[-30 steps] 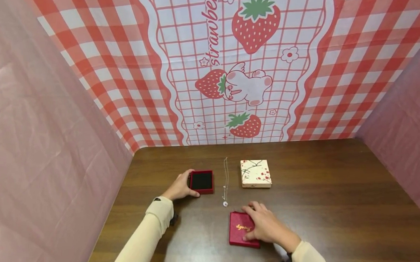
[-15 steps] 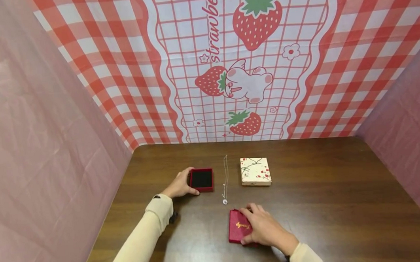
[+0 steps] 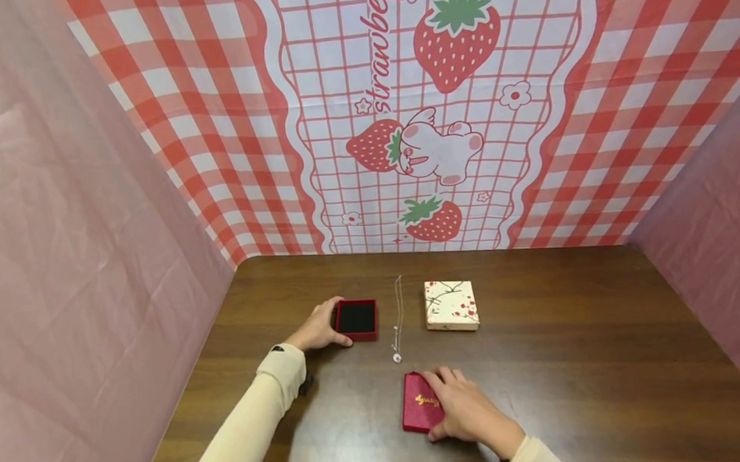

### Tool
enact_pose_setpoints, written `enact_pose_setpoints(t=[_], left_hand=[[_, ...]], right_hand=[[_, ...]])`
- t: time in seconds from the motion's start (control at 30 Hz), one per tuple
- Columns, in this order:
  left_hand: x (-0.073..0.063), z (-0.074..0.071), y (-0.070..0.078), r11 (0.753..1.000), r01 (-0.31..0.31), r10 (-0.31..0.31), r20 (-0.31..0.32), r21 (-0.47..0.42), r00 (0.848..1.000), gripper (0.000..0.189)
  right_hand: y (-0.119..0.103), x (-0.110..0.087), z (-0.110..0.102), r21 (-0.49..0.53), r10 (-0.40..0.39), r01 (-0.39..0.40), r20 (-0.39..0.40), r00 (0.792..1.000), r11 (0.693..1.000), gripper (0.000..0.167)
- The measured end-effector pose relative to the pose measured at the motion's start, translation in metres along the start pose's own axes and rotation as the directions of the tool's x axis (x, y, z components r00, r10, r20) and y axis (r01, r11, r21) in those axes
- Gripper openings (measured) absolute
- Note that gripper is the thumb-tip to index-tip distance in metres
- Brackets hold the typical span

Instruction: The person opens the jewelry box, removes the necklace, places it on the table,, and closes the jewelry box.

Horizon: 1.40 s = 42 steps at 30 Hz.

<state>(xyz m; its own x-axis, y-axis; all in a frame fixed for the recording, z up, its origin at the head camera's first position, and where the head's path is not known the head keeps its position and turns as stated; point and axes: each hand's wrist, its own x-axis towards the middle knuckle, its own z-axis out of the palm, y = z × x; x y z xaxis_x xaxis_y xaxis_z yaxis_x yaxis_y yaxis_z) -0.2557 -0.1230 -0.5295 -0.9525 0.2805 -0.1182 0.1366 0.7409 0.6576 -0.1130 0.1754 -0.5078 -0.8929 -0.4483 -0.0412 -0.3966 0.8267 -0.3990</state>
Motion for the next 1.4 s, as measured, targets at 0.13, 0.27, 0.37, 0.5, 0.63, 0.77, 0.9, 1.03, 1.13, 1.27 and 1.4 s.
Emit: enact_pose_setpoints(t=[0.13,0.27,0.37,0.5,0.63,0.77,0.9,1.03,1.13,1.27,1.4], left_hand=[[-0.0006,-0.0002,0.0008,1.0,0.005,-0.005,-0.004,0.001,1.0,0.1],[-0.0014,-0.0006,0.0012,1.0,0.011,-0.01,0.002,-0.008,1.0,0.099],[-0.0015,-0.0004,0.0011,1.0,0.01,-0.01,0.004,-0.01,1.0,0.099],[-0.0018,0.0,0.0011,1.0,0.006,-0.006,-0.001,-0.006,1.0,0.1],[-0.0024,-0.0006,0.0017,1.0,0.009,-0.009,0.001,-0.007,1.0,0.099],[-0.0024,-0.0006,0.0017,1.0,0.013,-0.013,0.001,-0.005,1.0,0.098],[-0.0016,0.0005,0.0007,1.0,0.006,-0.006,-0.006,0.005,1.0,0.098],[-0.0008,0.0003,0.0004,1.0,0.002,-0.002,-0.008,0.005,1.0,0.098],[-0.0006,0.0006,-0.0001,1.0,0.004,-0.004,-0.007,-0.002,1.0,0.098],[-0.0009,0.0014,-0.0003,1.0,0.006,-0.006,-0.011,-0.007,1.0,0.098],[-0.0013,0.0022,0.0001,1.0,0.003,-0.003,-0.018,0.0,1.0,0.099]], right_hand=[[0.0006,0.0002,0.001,-0.009,-0.013,0.013,-0.016,1.0,1.0,0.096],[0.0021,0.0012,0.0021,-0.009,-0.018,0.017,-0.025,1.0,1.0,0.096],[0.0033,0.0015,0.0028,-0.007,-0.018,0.018,-0.03,0.999,1.0,0.095],[0.0047,0.0011,0.0031,-0.003,-0.02,0.02,-0.048,0.999,1.0,0.095],[0.0064,0.0009,0.0031,-0.005,-0.022,0.022,-0.061,0.998,1.0,0.095],[0.0078,0.001,0.0026,0.003,-0.016,0.016,-0.056,0.998,1.0,0.094],[0.0087,0.002,0.0014,0.026,0.006,-0.005,-0.045,0.999,1.0,0.093],[0.0091,0.0029,-0.0006,0.038,0.026,-0.025,-0.037,0.999,0.999,0.093],[0.0093,0.0032,-0.0017,0.04,0.025,-0.023,-0.041,0.999,0.999,0.093],[0.0092,0.0041,-0.0037,0.053,0.023,-0.02,-0.054,0.998,0.998,0.092],[0.0095,0.0059,-0.0067,0.07,0.038,-0.034,-0.06,0.997,0.997,0.09]])
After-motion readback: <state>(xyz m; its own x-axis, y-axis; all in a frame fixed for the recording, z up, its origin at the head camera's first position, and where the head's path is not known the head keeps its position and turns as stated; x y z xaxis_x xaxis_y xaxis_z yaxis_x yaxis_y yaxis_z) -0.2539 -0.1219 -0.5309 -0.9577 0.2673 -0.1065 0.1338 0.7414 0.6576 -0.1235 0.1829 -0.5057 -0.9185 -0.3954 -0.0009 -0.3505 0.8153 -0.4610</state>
